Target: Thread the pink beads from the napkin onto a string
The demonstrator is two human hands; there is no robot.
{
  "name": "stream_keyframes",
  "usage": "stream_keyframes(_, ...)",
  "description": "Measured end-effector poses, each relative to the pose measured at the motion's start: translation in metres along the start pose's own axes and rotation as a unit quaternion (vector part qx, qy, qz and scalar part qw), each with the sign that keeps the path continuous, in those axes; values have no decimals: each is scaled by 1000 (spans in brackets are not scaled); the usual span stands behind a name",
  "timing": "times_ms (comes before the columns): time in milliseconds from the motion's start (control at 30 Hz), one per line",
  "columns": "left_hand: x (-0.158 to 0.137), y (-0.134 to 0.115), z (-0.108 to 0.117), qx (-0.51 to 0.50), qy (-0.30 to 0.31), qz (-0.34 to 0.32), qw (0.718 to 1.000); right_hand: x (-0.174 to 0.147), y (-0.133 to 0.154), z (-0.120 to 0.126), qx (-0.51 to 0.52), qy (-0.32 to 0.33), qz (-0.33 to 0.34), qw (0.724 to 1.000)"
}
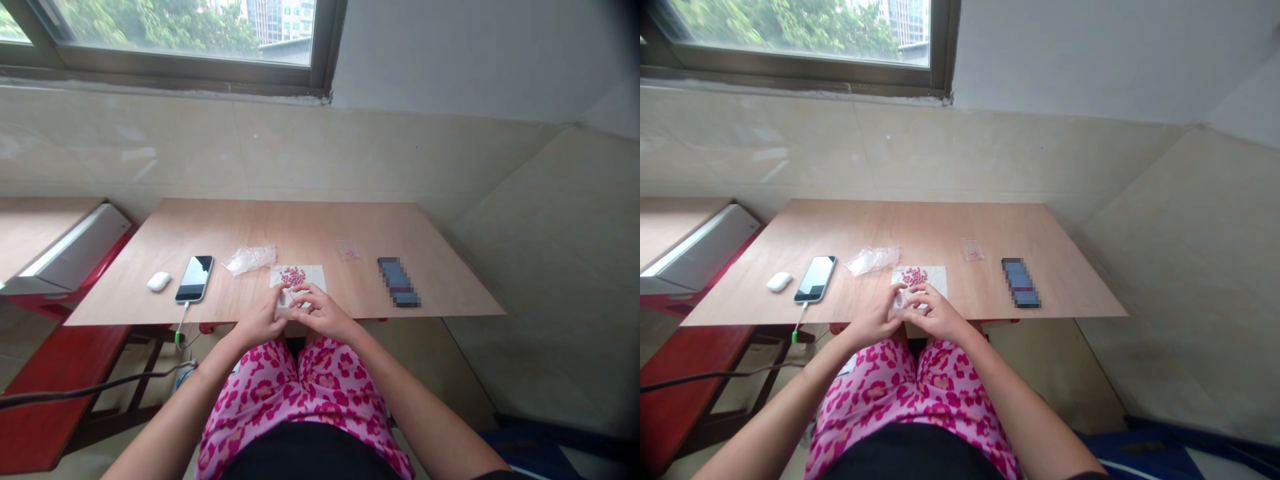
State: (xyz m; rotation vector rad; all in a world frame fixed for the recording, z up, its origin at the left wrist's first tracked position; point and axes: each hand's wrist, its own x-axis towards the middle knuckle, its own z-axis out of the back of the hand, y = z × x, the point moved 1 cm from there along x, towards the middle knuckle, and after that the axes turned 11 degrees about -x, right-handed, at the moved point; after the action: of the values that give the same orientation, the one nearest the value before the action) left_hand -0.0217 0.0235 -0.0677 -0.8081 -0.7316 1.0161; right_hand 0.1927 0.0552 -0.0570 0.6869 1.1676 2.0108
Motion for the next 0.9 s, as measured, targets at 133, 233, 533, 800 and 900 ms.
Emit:
stream_keyframes(133, 0, -4, -1, 32, -12, -16, 999, 0, 1, -3, -6, -4, 8, 1000)
stream_keyframes(233, 0, -8, 1, 43, -16, -28, 999, 1, 2, -1, -4, -19, 9, 1000)
stream_keyframes(533, 1, -6, -4, 56, -35, -41, 997, -3, 4, -8, -42, -5, 21, 999)
stream_keyframes(800, 3, 5, -7, 89, -40, -15, 995, -8, 15, -33, -41, 51, 19, 998)
stream_keyframes(900, 3, 9, -4, 100, -58, -15, 993, -7, 10, -35, -61, 24, 19, 998)
